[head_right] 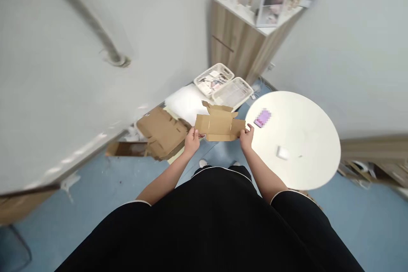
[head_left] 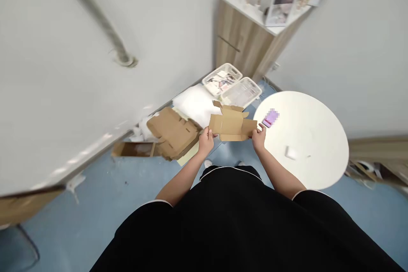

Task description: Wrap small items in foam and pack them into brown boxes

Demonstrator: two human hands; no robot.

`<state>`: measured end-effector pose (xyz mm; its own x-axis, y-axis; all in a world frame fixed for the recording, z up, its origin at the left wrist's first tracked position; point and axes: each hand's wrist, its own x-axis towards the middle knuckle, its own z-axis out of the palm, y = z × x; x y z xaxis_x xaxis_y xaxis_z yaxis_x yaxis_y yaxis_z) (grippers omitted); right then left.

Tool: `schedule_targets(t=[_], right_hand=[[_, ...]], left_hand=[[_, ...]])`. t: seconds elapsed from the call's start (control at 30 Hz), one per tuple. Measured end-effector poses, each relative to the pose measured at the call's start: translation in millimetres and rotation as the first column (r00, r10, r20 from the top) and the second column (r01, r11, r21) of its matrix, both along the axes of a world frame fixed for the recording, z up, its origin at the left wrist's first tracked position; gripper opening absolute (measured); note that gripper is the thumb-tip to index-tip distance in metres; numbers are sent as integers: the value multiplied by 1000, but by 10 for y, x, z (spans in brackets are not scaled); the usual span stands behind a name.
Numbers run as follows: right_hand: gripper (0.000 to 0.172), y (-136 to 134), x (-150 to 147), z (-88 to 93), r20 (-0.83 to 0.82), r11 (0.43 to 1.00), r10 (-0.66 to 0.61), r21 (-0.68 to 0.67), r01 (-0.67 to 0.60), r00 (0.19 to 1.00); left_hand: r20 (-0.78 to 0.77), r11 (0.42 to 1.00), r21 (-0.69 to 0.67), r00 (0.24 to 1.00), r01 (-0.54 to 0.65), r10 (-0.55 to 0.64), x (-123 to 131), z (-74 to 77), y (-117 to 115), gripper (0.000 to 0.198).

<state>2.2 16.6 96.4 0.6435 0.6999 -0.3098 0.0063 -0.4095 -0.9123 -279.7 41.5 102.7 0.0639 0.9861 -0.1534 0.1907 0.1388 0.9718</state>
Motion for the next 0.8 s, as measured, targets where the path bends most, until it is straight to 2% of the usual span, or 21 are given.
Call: schedule_targets(t=[0.07, 0.2, 0.27, 0.43, 0.57, 0.67, 0.73, 0.8], right_hand=[[62, -287, 366, -1, -50, 994, -106, -16, 106, 993], [41, -945, 1106, -56, -79, 973, -231, -7, 231, 970], [40, -1314, 1526, -98, -56, 957, -288, 17, 289, 956], [46, -2154, 2700, -159, -7, 889, -455, 54, 455, 890], [46, -2481, 3525, -103, -7, 870, -485, 99, 483, 875], [47, -2531, 3953, -86, 11, 872, -481, 112, 477, 877], [47, -2543, 4153, -145, 41, 877, -478, 71, 474, 878], [45, -2588, 4311, -273, 53, 866, -498, -26, 500, 866]], left_hand=[[-12, 992, 11, 992, 124, -124, 411, 30, -6, 40], [-44, 941, -1, 940, 338, -338, 1347, 8, -144, 40], [-54, 909, -11, 907, 417, -417, 1872, -36, -267, 39], [-74, 841, -57, 838, 538, -541, 3260, -114, -624, 34], [-120, 785, -60, 777, 616, -619, 4225, -61, -785, 33], [-160, 779, -56, 764, 625, -625, 4674, -79, -820, 37], [-184, 765, -91, 745, 637, -642, 4810, -184, -843, 43], [-244, 708, -159, 667, 688, -704, 4850, -355, -878, 54]])
